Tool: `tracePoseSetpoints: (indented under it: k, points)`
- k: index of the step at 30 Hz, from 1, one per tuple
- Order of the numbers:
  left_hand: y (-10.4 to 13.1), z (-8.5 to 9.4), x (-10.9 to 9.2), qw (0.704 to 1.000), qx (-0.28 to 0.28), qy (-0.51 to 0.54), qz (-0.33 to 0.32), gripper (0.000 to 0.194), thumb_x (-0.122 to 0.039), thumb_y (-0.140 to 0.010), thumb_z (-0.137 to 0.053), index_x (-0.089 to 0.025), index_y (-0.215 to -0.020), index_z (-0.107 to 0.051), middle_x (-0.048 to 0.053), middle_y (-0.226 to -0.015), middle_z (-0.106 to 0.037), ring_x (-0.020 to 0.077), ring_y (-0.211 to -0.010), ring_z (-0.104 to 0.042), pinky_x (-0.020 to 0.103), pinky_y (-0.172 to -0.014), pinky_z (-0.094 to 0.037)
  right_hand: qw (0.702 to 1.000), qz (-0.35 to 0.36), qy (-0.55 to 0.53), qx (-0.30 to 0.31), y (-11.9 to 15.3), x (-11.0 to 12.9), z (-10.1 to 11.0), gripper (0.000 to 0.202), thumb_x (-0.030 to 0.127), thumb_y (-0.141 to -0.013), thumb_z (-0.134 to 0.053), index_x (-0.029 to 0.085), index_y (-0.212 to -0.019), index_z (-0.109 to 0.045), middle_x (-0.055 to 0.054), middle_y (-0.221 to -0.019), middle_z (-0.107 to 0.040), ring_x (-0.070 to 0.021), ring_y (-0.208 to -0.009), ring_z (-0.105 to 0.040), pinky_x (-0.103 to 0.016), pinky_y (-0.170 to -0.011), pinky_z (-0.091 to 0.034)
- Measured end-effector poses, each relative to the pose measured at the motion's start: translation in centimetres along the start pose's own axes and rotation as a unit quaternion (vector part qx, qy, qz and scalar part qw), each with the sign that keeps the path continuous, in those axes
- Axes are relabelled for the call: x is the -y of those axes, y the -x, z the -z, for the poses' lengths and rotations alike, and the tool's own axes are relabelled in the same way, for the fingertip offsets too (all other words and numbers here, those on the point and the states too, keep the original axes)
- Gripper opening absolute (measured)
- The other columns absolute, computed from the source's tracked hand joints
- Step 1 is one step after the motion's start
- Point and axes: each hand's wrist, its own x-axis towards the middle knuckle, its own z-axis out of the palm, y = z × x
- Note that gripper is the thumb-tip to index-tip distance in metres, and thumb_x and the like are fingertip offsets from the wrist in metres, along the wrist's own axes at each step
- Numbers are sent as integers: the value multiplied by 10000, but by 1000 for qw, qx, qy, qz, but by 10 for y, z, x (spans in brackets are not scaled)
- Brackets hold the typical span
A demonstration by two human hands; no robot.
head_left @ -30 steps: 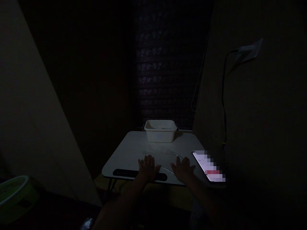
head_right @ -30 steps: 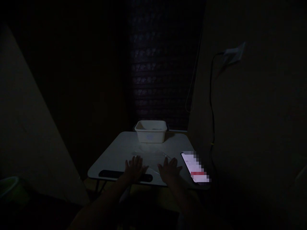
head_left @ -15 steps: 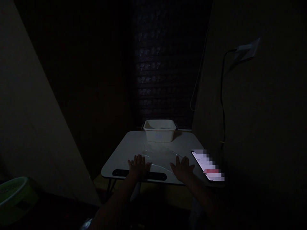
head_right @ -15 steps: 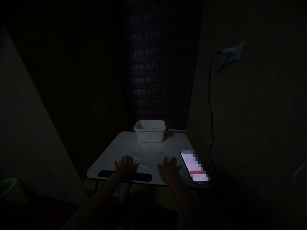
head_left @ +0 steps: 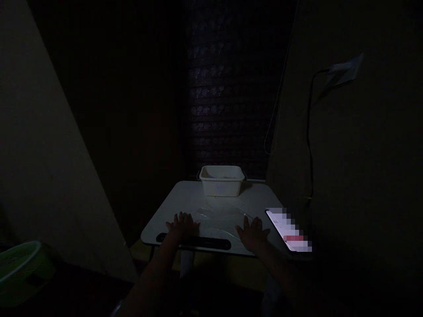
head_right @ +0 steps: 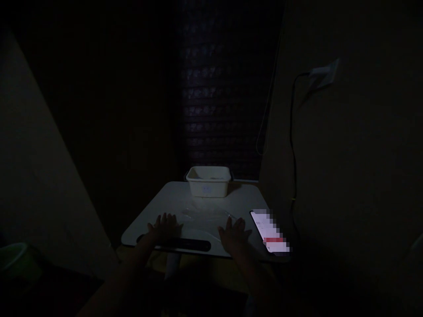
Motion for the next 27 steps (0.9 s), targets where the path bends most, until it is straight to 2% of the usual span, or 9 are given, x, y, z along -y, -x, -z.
tracePoseSetpoints:
  k: [5,8,11,13,16,20,24,27]
  points:
    - [-9,-4,2,997,10,-14,-76,564,-543,-680,-78,-260,-1162,-151,67,-1244,-144,304,-1093,-87,565,-745,-170,1000,7,-3,-5,0,-1,0,606,542,-688,-168,173,-1169,-178,-218,-1185,-177,-326,-1068,-97,-533,-713,-118]
    - [-7,-4,-10,996,-6,-11,-93,530,-524,-693,-74,-286,-1164,-109,45,-1252,-110,297,-1098,-58,569,-747,-161,1000,10,-5,4,1,-2,1,609,542,-689,-170,174,-1173,-162,-215,-1189,-169,-325,-1071,-87,-535,-717,-112]
    - [-1,-1,-27,992,-52,-4,-118,506,-510,-702,-77,-302,-1163,-91,23,-1255,-101,291,-1102,-29,566,-762,-137,1000,22,-5,4,2,-3,0,615,550,-685,-162,181,-1177,-148,-204,-1195,-164,-319,-1078,-61,-533,-728,-106]
    - [2,1,-38,989,-58,5,-132,489,-493,-711,-65,-306,-1161,-97,14,-1254,-107,281,-1105,-29,549,-772,-149,1000,28,-4,7,3,-4,0,609,556,-683,-153,200,-1177,-142,-187,-1205,-152,-313,-1083,-48,-528,-737,-105]
    - [4,2,-49,989,-66,16,-130,495,-478,-719,-50,-276,-1164,-132,35,-1248,-133,277,-1104,-48,534,-783,-145,999,31,-4,15,4,-5,-1,603,565,-678,-130,225,-1175,-137,-165,-1216,-138,-307,-1086,-45,-523,-745,-105]
    - [3,-4,-53,989,-90,22,-115,533,-478,-719,-41,-218,-1163,-182,86,-1239,-151,288,-1098,-77,535,-787,-114,999,35,-3,4,7,-6,-1,599,562,-680,-124,226,-1175,-139,-169,-1213,-146,-308,-1084,-62,-517,-749,-104]
    - [1,-8,-48,988,-113,4,-106,521,-476,-721,-72,-222,-1154,-210,96,-1231,-179,301,-1092,-93,542,-775,-115,999,43,-11,10,8,-6,2,597,558,-682,-140,223,-1176,-134,-173,-1214,-138,-309,-1083,-61,-517,-747,-102]
    - [0,-7,-38,991,-108,-3,-81,502,-465,-725,-81,-235,-1152,-211,98,-1226,-190,306,-1088,-105,543,-767,-125,999,44,-17,20,7,-6,2,604,562,-680,-124,218,-1176,-136,-171,-1215,-136,-310,-1083,-55,-522,-745,-96]
